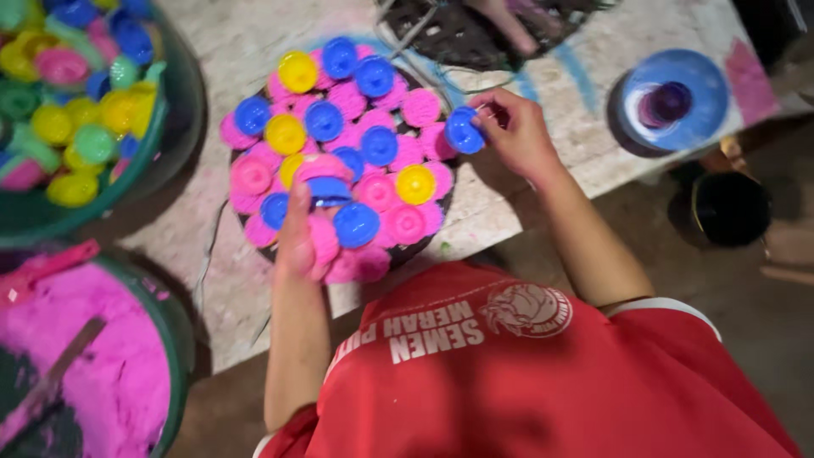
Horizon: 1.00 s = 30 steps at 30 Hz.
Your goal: The person scoops pink paste from a green basin using a wooden spatula and fills small plastic molds arranged in a circular tray. They repeatedly press the paste into each mold, then place colored plastic caps on top of the filled molds.
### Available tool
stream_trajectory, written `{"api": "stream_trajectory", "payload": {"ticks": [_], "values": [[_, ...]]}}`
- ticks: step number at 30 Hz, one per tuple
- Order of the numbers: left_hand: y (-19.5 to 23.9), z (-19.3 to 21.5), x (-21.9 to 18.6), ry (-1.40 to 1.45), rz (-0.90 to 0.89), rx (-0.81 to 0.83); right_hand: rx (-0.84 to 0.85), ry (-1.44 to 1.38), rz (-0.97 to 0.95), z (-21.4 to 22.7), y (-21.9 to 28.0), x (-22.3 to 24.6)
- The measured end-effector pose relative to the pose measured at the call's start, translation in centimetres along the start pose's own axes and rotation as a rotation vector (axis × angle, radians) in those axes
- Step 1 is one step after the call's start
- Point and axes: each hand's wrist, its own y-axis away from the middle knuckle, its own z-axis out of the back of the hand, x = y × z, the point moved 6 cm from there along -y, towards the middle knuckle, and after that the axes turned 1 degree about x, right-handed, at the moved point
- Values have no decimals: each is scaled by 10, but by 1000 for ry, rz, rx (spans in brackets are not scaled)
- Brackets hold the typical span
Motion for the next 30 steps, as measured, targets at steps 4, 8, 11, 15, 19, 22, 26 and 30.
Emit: {"api": "stream_trajectory", "payload": {"ticks": [4, 8, 11, 15, 19, 22, 26, 30], "values": [[-3, 0, -9, -54, -107, -18, 49, 215, 78, -25, -13, 8], [-6, -3, -15, -116, -129, 79, 90, 353, 228, -50, -23, 16], [-8, -6, -19, -166, -172, 101, 117, 464, 270, -60, -24, 30], [-22, -16, -16, -152, -107, 43, 114, 388, 171, -62, -17, 62], [-56, -40, -3, -403, -25, 59, 348, 27, 108, -82, -13, 94], [-85, -60, 7, -450, -35, 208, 164, 267, 537, -85, -24, 117], [-105, -52, 21, -527, 92, 260, 237, 35, 192, -90, -64, 60], [-112, -27, 9, -568, 24, 182, 175, 198, 168, -76, -90, 12]]}}
